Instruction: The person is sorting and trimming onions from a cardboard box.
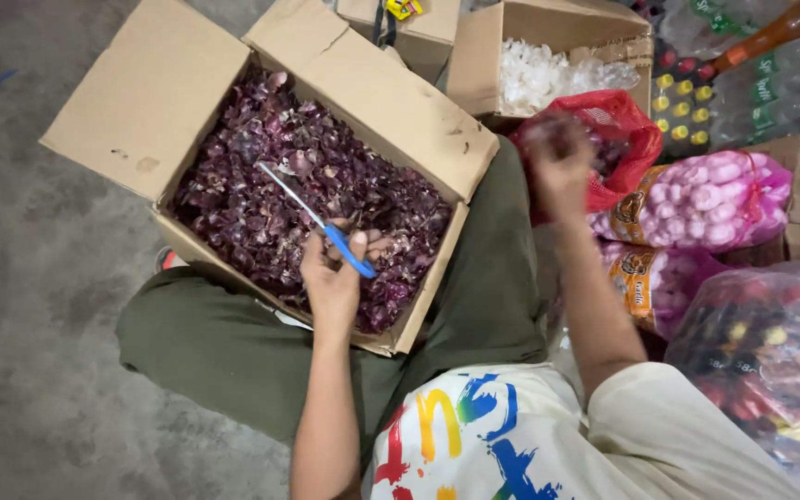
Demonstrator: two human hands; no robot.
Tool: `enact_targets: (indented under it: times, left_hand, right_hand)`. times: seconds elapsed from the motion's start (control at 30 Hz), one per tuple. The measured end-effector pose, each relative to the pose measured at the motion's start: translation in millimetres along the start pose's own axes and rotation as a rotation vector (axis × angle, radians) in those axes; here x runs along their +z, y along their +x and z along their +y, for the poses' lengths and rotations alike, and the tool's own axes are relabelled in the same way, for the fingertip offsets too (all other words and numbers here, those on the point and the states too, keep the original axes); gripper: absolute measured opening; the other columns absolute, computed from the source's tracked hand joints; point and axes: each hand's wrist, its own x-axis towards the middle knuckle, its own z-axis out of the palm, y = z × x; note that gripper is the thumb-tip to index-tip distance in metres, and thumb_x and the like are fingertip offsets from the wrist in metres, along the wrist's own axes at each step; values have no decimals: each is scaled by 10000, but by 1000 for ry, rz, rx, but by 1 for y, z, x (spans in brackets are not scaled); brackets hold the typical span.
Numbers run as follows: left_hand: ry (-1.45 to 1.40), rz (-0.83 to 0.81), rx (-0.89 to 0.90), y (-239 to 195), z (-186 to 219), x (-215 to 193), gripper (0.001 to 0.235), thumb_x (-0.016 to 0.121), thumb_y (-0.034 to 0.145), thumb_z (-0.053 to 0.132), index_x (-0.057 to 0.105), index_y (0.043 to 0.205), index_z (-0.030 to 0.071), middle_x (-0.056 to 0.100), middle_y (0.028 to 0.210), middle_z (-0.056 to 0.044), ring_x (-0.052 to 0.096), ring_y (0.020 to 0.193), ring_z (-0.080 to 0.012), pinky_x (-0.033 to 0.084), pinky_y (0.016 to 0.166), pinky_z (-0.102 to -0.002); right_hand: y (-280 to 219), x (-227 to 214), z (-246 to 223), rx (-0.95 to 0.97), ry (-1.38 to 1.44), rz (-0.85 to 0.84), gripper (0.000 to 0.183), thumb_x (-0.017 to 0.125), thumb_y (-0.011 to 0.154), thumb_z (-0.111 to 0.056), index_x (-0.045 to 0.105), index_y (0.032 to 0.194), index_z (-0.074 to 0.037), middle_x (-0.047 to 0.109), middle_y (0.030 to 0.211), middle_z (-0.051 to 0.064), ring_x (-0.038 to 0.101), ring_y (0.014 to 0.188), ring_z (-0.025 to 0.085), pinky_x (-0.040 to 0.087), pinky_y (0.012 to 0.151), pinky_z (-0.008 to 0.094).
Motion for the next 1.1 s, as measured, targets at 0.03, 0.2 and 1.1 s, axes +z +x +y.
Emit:
enact_targets:
  times: [0.03,0.2,1.1]
  left_hand:
    - [-4,1,-1,-1,1,-1,301,648,998,52,520,1260,-22,740,1005,-208,786,880,-277,637,726,-317]
    - [22,25,-7,0,5,-1,319,652,996,62,511,1273,-14,752,1004,-211,773,885,-252,636,756,-312]
    - [-305,615,450,12,14,-45,339,656,1044,130,522,1330,9,716,1061,-159,725,905,-229,603,783,-321]
  right_hand:
    - [12,-26,24,0,-4,-2,187,697,988,-78,657,1169,-55,716,1043,66,694,944,150,576,866,292]
    - [52,-135,166,-3,-414,-32,356,711,1050,-182,620,1347,-8,727,1166,148,681,1068,218,550,956,351]
    - [-127,175,-28,-676,-446,-1322,306,703,876,-218,725,1169,-131,607,1392,136,533,1304,325,451,1098,476]
